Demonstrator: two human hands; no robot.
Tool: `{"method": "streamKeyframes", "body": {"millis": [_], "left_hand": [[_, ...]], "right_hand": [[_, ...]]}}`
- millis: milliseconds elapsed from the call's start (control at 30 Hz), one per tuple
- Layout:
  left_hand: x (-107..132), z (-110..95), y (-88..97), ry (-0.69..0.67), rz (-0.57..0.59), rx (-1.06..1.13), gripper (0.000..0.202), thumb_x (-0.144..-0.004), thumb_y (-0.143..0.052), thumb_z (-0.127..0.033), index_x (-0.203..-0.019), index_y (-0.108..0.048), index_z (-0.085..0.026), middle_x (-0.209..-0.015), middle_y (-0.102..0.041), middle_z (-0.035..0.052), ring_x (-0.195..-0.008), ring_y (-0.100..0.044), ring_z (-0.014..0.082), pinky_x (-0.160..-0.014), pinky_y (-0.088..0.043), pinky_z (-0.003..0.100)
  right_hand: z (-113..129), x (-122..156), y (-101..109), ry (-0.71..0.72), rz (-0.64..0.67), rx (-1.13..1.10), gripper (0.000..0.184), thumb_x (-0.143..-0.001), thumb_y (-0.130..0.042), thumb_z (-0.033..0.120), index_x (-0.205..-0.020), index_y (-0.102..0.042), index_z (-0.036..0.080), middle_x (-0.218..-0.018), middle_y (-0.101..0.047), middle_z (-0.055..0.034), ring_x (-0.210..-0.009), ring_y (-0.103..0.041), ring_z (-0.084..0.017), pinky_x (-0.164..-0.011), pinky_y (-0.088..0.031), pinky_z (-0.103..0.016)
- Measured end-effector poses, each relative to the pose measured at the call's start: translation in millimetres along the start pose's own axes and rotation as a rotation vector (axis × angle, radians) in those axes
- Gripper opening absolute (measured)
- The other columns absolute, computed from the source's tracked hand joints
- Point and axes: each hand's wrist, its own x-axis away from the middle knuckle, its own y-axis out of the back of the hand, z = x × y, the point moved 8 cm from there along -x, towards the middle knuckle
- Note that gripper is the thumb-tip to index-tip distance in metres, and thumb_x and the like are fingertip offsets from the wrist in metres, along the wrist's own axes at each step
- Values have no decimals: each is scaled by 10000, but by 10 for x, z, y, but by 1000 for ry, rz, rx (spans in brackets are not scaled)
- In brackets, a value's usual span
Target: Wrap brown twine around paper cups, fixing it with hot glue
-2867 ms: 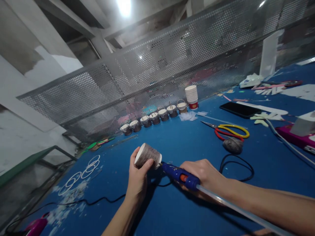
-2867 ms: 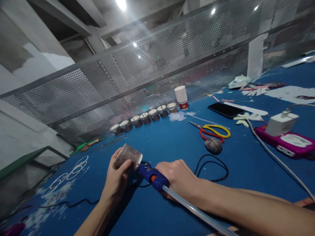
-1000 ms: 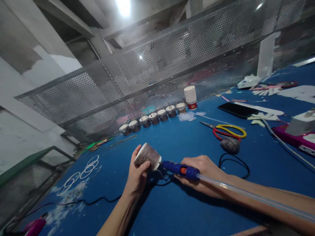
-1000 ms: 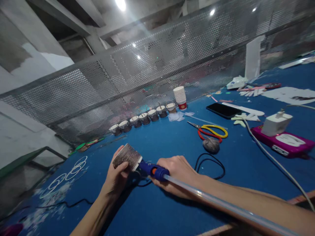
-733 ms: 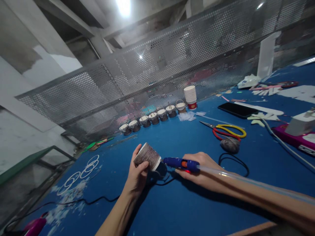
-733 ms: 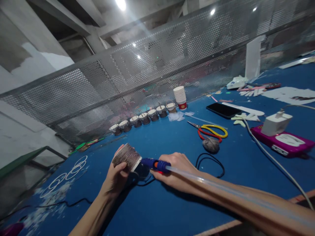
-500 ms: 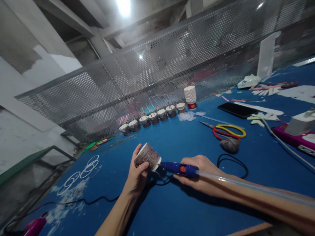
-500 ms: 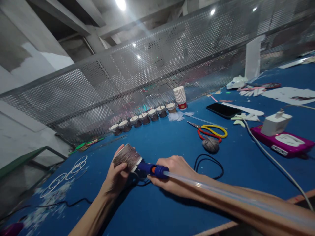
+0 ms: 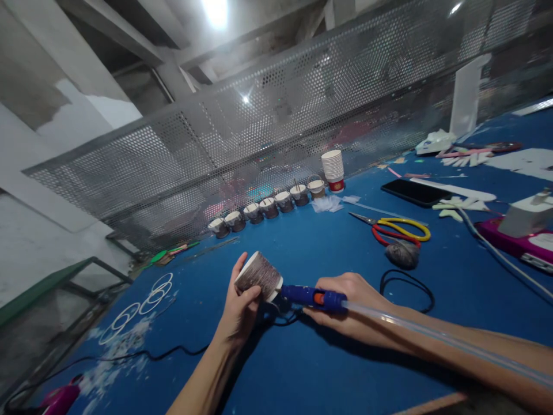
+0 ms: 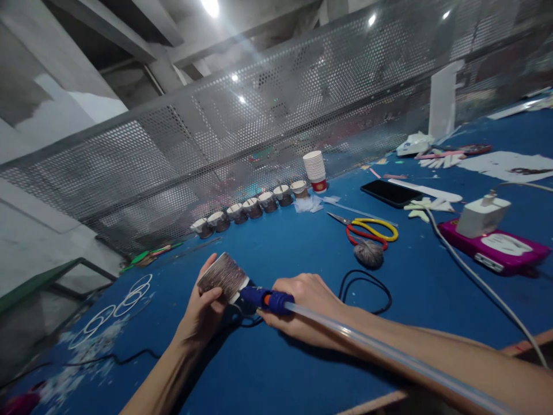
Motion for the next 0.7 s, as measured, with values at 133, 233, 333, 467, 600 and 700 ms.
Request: {"method": "streamKeyframes", "body": {"millis": [133,233,333,467,600,700], "left_hand": [[7,4,-13,16,15,12,780,-525,-860,-175,-1244,-578,-286,-1036,-736,22,-881,-691,183,-804,-538,286],[13,1,-21,12,25,27,781,-524,-862,-193,-1245,-576,-283,-1036,-737,25,-913,-691,194,-839,-532,300],[16,4,-19,10,19,13,802,-527,-861,-198,-1264,-556,-281,-1040,-732,28,-909,-690,201,-837,-532,311],[7,1,-5,-4,-16,-51,864,-521,-866,-204,-1305,-511,-278,-1007,-723,20,-890,-684,208,-824,-536,324],[7,-24,2,-36,-75,-96,902,-505,-874,-231,-1320,-490,-269,-993,-711,14,-893,-672,197,-821,-529,299],[23,-30,4,-40,-122,-114,923,-488,-879,-241,-1322,-482,-268,-993,-702,16,-895,-672,202,-815,-530,298]], "right_hand": [[-61,-29,66,-46,-52,-31,296,-826,-620,421,-644,-593,189,-565,-580,9,-490,-422,-94,-512,-273,-229],[-91,-39,98,-77,-77,-24,315,-823,-626,418,-613,-572,190,-527,-548,23,-472,-390,-88,-505,-268,-231],[-62,-32,84,-51,-71,-23,319,-827,-625,420,-616,-571,187,-533,-543,25,-474,-388,-86,-505,-267,-233],[-11,-7,27,-12,-36,7,288,-827,-633,400,-644,-576,185,-555,-548,22,-476,-406,-89,-506,-266,-231],[42,8,-14,34,-2,56,259,-831,-618,389,-674,-584,186,-563,-567,9,-479,-448,-101,-501,-262,-231],[75,13,-31,72,11,80,226,-841,-590,367,-711,-604,183,-593,-615,-12,-501,-507,-119,-506,-276,-234]]}}
